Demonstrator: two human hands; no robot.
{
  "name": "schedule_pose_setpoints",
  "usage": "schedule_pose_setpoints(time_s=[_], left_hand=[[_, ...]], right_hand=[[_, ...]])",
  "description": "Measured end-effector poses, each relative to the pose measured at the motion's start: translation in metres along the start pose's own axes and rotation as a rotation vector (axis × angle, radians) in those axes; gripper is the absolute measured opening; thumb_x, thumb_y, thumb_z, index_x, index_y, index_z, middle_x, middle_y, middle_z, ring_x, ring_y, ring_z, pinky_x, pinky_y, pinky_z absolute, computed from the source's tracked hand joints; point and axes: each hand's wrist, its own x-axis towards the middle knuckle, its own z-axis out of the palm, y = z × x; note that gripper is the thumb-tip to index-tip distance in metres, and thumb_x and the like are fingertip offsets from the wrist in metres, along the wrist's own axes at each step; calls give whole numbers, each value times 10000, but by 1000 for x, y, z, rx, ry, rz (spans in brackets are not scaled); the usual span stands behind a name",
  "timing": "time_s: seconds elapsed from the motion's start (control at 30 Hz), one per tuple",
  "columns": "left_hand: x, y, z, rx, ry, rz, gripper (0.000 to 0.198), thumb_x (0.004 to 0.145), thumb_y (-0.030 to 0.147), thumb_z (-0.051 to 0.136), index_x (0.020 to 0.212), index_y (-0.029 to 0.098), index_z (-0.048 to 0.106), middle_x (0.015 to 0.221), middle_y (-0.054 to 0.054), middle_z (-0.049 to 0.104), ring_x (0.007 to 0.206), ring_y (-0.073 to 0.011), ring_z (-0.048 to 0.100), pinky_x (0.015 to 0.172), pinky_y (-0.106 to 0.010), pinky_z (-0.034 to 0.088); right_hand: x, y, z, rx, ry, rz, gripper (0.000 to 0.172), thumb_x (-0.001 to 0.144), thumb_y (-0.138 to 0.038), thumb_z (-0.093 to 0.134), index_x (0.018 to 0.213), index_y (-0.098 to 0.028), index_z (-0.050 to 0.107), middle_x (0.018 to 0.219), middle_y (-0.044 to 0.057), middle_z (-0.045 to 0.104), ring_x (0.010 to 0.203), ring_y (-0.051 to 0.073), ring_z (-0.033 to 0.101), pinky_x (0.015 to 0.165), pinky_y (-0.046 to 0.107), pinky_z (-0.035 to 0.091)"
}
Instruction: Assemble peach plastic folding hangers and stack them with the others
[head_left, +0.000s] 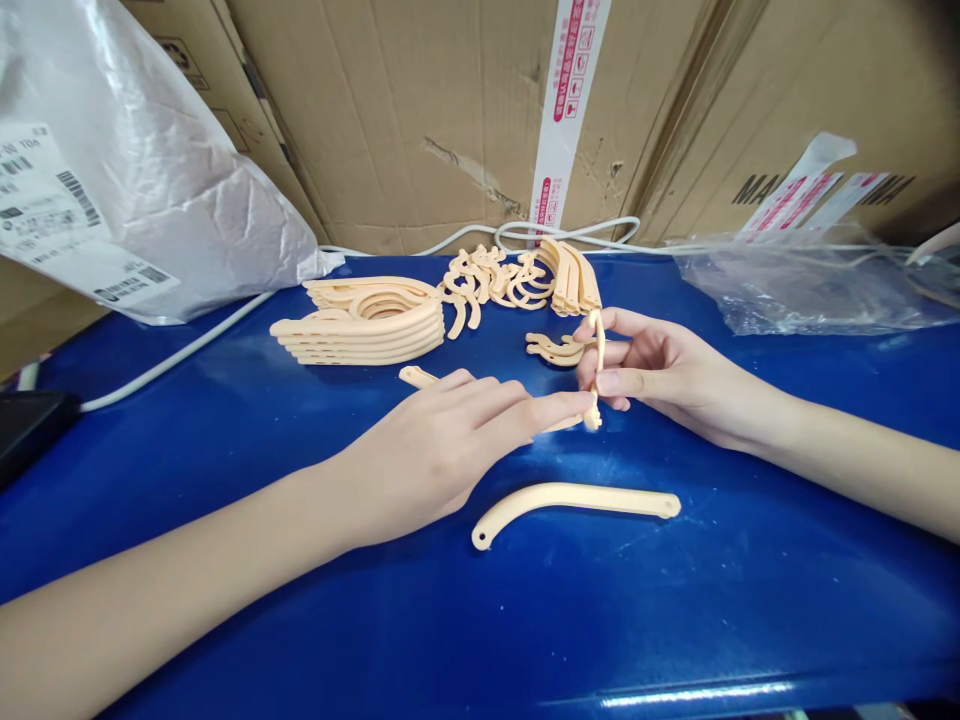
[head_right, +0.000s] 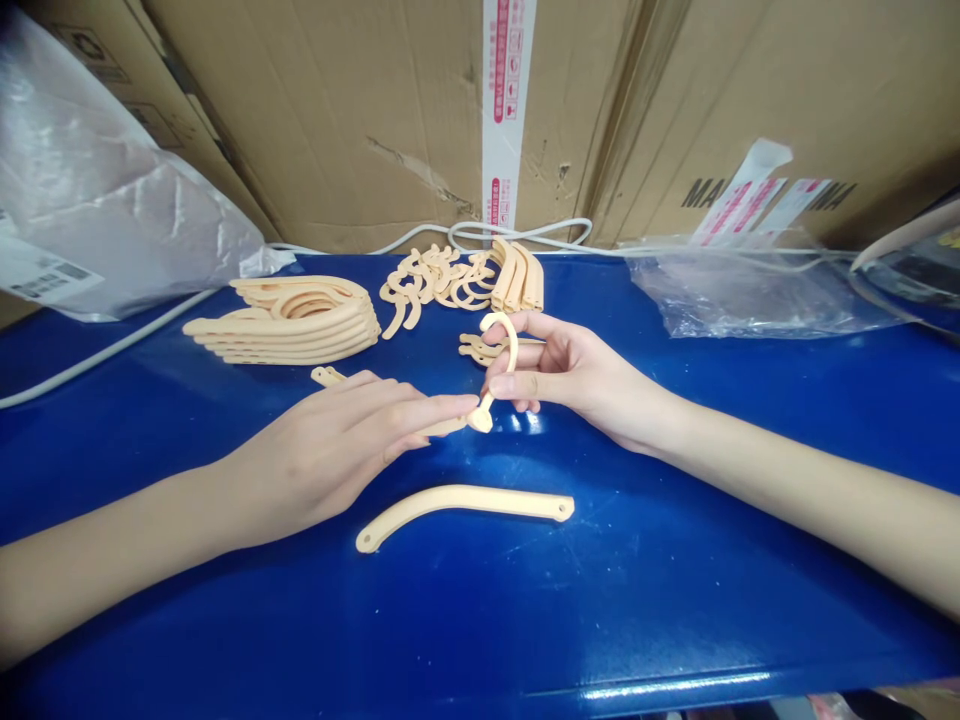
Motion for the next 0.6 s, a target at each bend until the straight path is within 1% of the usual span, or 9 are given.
schedule_pose_setpoints(time_s=[0.1, 0.3, 0.47, 0.6], left_hand=[[0, 0, -1, 12, 4, 6, 553, 923, -19, 435, 1422, 196, 330, 1080, -26, 637, 882, -153, 574, 767, -275, 412], [0, 0, -2, -40, 37, 5, 468, 968, 36, 426, 1401, 203, 364, 1065, -24, 645, 900, -137, 595, 760, -259, 419], [-1, -1, -1, -65, 31, 1, 481, 975, 45, 411, 1418, 222, 356, 1091, -22, 645, 928, -135, 602, 785, -261, 436], [-1, 0, -1, -66, 40, 7, 483, 965, 35, 423, 1412, 209, 365, 1092, -24, 646, 936, -136, 601, 795, -263, 437]], right_hand=[[-1, -1, 1, 1, 9, 8, 320, 765, -231, 778, 1008, -208, 572, 731, -36, 671, 590, 87, 588, 535, 215, 453], [-2, 0, 2, 10, 1, 10, 287, 775, -221, 770, 1002, -224, 594, 753, -31, 698, 650, 102, 634, 619, 238, 491], [-2, 1, 1, 4, 14, 22, 290, 775, -234, 764, 1011, -238, 596, 751, -34, 691, 641, 115, 631, 608, 259, 495], [-1, 0, 1, 4, 27, 33, 332, 755, -249, 782, 1022, -217, 587, 741, -34, 681, 624, 106, 617, 590, 245, 482]])
